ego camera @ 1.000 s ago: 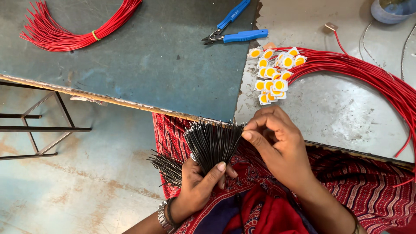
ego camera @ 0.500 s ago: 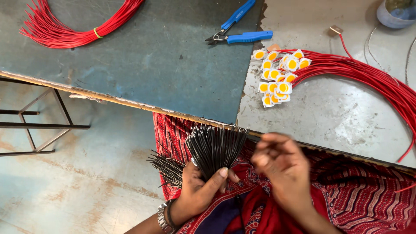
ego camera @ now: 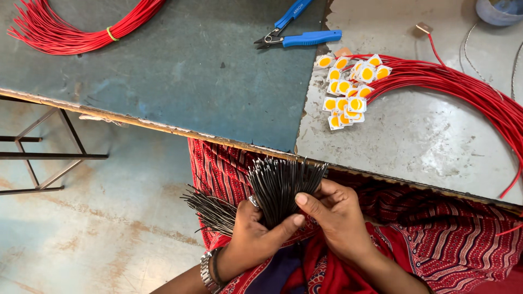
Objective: The person sits at a low workbench and solders red wire ends onto the terminals of small LED chips using a soldering iron, dipping wires in flux from a small container and placing finished LED chips aside. At the end the person gathers and sorts black wires and reaches for a phone.
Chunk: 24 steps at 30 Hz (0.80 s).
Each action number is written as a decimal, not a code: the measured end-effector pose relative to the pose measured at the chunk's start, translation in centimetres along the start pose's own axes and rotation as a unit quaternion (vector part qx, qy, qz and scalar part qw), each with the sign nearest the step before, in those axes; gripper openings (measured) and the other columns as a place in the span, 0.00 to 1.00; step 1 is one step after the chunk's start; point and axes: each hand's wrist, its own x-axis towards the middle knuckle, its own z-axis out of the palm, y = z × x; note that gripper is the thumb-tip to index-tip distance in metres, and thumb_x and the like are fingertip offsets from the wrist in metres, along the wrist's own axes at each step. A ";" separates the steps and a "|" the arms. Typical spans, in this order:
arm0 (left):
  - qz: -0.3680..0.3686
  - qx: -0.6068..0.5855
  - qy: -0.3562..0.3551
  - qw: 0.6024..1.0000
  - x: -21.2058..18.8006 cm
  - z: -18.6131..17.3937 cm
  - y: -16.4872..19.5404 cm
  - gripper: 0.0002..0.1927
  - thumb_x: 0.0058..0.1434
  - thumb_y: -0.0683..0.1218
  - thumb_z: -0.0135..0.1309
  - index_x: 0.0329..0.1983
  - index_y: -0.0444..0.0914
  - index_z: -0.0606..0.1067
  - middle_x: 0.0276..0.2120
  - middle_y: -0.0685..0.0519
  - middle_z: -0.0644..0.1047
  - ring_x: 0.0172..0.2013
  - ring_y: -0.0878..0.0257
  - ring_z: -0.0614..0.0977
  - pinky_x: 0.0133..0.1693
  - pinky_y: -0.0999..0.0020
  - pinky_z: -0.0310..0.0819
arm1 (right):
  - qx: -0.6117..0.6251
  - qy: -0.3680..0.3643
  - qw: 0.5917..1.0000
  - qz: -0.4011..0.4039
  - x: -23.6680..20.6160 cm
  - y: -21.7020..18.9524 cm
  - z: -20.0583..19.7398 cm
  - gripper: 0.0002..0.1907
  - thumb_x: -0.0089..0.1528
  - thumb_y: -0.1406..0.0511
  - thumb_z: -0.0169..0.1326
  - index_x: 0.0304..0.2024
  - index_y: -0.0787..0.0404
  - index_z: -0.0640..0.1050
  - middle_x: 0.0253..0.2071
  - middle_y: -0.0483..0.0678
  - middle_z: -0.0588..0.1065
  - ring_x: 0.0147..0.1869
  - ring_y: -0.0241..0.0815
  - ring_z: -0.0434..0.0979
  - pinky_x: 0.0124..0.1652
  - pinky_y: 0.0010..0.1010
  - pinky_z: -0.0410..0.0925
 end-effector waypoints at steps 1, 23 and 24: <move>0.055 0.025 0.004 0.998 0.0 0.2 0.0 0.12 0.66 0.39 0.58 0.51 0.30 0.75 0.41 0.50 0.81 0.40 0.71 0.80 0.42 0.73 0.78 | -0.006 0.006 1.000 -0.001 0.0 0.0 0.1 0.09 0.63 0.70 0.58 0.43 0.70 0.82 0.36 0.45 0.81 0.35 0.29 0.76 0.36 0.23 0.72; -0.111 -0.021 0.115 0.987 -0.8 -1.6 -2.8 0.13 0.58 0.38 0.62 0.46 0.30 0.78 0.25 0.50 0.82 0.19 0.70 0.78 0.21 0.75 0.71 | 0.021 0.007 0.999 -0.043 -0.1 -0.8 3.0 0.13 0.65 0.68 0.56 0.48 0.71 0.80 0.38 0.47 0.81 0.38 0.30 0.78 0.40 0.26 0.74; -0.108 -0.032 0.116 0.987 -0.8 -1.6 -2.8 0.11 0.59 0.38 0.62 0.45 0.30 0.78 0.25 0.49 0.83 0.19 0.69 0.79 0.21 0.75 0.72 | 0.034 0.003 0.999 -0.035 -0.1 -0.9 2.9 0.13 0.65 0.68 0.56 0.48 0.71 0.80 0.35 0.47 0.80 0.35 0.31 0.77 0.37 0.26 0.73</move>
